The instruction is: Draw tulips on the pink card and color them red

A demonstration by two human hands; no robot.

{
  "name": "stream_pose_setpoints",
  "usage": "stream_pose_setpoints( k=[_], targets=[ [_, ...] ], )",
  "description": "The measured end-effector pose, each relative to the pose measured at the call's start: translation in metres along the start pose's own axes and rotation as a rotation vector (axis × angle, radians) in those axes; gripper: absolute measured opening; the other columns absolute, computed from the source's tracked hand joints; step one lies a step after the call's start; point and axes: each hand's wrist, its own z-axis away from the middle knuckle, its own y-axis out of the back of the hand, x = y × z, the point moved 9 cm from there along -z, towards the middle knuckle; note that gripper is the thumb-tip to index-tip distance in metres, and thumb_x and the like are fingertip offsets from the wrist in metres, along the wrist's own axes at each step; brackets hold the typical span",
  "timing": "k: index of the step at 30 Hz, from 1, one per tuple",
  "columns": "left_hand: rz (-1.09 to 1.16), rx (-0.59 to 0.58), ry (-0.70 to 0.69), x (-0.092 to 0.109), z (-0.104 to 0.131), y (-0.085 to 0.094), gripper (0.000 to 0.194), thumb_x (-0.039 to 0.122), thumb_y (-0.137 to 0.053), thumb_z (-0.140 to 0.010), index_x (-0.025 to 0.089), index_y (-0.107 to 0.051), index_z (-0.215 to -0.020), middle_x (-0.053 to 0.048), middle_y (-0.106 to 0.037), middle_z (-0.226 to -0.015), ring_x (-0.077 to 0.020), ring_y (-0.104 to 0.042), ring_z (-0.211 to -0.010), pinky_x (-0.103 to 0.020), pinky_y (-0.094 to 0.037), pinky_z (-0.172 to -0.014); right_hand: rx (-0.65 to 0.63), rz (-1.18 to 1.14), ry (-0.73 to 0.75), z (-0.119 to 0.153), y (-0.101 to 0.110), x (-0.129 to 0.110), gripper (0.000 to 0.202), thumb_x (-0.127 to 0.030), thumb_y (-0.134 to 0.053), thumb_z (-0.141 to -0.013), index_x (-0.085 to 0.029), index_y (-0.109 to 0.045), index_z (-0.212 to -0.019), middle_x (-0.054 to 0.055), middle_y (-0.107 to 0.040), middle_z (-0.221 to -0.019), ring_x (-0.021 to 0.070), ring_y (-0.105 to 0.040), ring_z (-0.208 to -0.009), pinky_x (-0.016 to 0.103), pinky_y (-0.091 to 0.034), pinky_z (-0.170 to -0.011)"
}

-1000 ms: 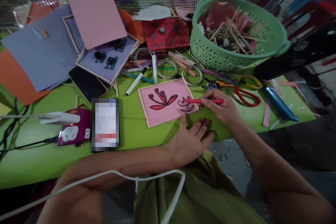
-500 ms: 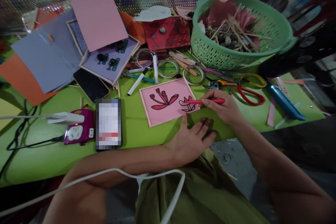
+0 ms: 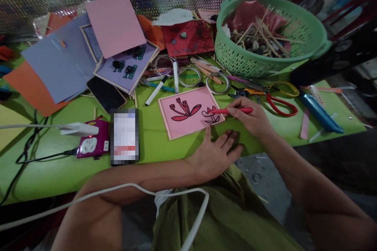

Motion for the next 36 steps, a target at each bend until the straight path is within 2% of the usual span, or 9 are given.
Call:
stream_pose_setpoints(
  k=[3,9,17,24,27,29,31,33,36],
  targets=[
    [0.001,0.003,0.003,0.000,0.000,-0.001,0.046,0.020,-0.039,-0.112,0.022,-0.055,-0.155,-0.017,-0.056,-0.162,-0.0307,-0.050,-0.149,-0.072,-0.048,-0.112,0.008,0.000,-0.007,0.000,0.000,-0.001,0.046,-0.069,-0.082,-0.083,-0.024,-0.071,-0.080,0.001,-0.069,-0.071,0.0173,-0.062,-0.062,0.031,-0.047,-0.058],
    [-0.007,0.011,0.005,0.001,0.001,-0.004,0.046,0.021,-0.046,-0.109,0.022,-0.055,-0.155,-0.017,-0.053,-0.165,-0.0315,-0.049,-0.151,-0.071,-0.046,-0.115,-0.001,-0.007,-0.007,0.000,0.000,-0.002,0.042,-0.065,-0.082,-0.084,-0.024,-0.071,-0.080,0.001,-0.070,-0.070,0.0175,-0.064,-0.062,0.031,-0.049,-0.058],
    [0.002,0.037,0.011,0.000,0.000,0.000,0.046,0.020,-0.033,-0.113,0.022,-0.058,-0.151,-0.016,-0.058,-0.160,-0.0299,-0.053,-0.146,-0.072,-0.050,-0.112,-0.027,-0.035,-0.033,0.001,-0.003,-0.005,0.039,-0.060,-0.082,-0.085,-0.025,-0.068,-0.080,0.001,-0.069,-0.069,0.0186,-0.065,-0.063,0.031,-0.049,-0.058],
    [-0.039,0.030,-0.004,0.003,-0.001,0.003,0.043,0.019,-0.037,-0.113,0.021,-0.059,-0.150,-0.016,-0.057,-0.162,-0.0293,-0.053,-0.147,-0.067,-0.048,-0.113,0.028,-0.126,-0.030,-0.001,0.002,0.005,0.047,-0.067,-0.084,-0.079,-0.023,-0.068,-0.078,0.000,-0.068,-0.062,0.0116,-0.045,-0.048,0.027,-0.035,-0.048],
    [-0.002,0.091,-0.025,0.002,-0.004,0.012,0.040,0.016,-0.038,-0.113,0.019,-0.061,-0.146,-0.011,-0.072,-0.140,-0.0242,-0.064,-0.129,-0.059,-0.045,-0.117,0.040,-0.178,0.014,-0.001,0.004,0.007,0.047,-0.068,-0.084,-0.080,-0.024,-0.069,-0.082,0.000,-0.071,-0.066,0.0107,-0.044,-0.048,0.027,-0.037,-0.049],
    [0.032,0.130,0.062,-0.016,-0.007,0.021,0.036,0.016,-0.046,-0.111,0.020,-0.064,-0.142,-0.006,-0.077,-0.114,-0.0215,-0.068,-0.112,-0.051,-0.044,-0.117,0.027,-0.184,0.042,-0.002,0.003,0.006,0.047,-0.068,-0.082,-0.082,-0.024,-0.070,-0.088,0.001,-0.075,-0.072,0.0104,-0.045,-0.048,0.027,-0.039,-0.049],
    [0.088,0.211,0.299,-0.053,-0.003,0.036,0.028,0.019,-0.052,-0.109,0.022,-0.070,-0.130,-0.004,-0.077,-0.102,-0.0212,-0.069,-0.105,-0.043,-0.048,-0.110,0.018,-0.181,0.070,-0.002,0.003,0.004,0.050,-0.072,-0.080,-0.083,-0.024,-0.071,-0.094,0.001,-0.076,-0.076,0.0107,-0.048,-0.048,0.027,-0.041,-0.049],
    [0.109,0.310,0.631,-0.100,0.016,0.051,0.025,0.024,-0.049,-0.111,0.023,-0.072,-0.122,-0.005,-0.078,-0.109,-0.0235,-0.070,-0.108,-0.039,-0.051,-0.101,0.011,-0.179,0.107,-0.002,0.002,0.003,0.054,-0.076,-0.078,-0.082,-0.025,-0.072,-0.097,0.001,-0.076,-0.076,0.0120,-0.054,-0.050,0.027,-0.044,-0.050],
    [0.044,0.378,0.939,-0.143,0.051,0.066,0.032,0.024,-0.039,-0.113,0.019,-0.067,-0.127,-0.015,-0.075,-0.128,-0.0296,-0.068,-0.119,-0.044,-0.050,-0.103,0.013,-0.172,0.171,-0.002,-0.001,0.004,0.056,-0.080,-0.074,-0.083,-0.026,-0.073,-0.100,0.002,-0.077,-0.081,0.0148,-0.064,-0.058,0.028,-0.052,-0.056]
  ],
)
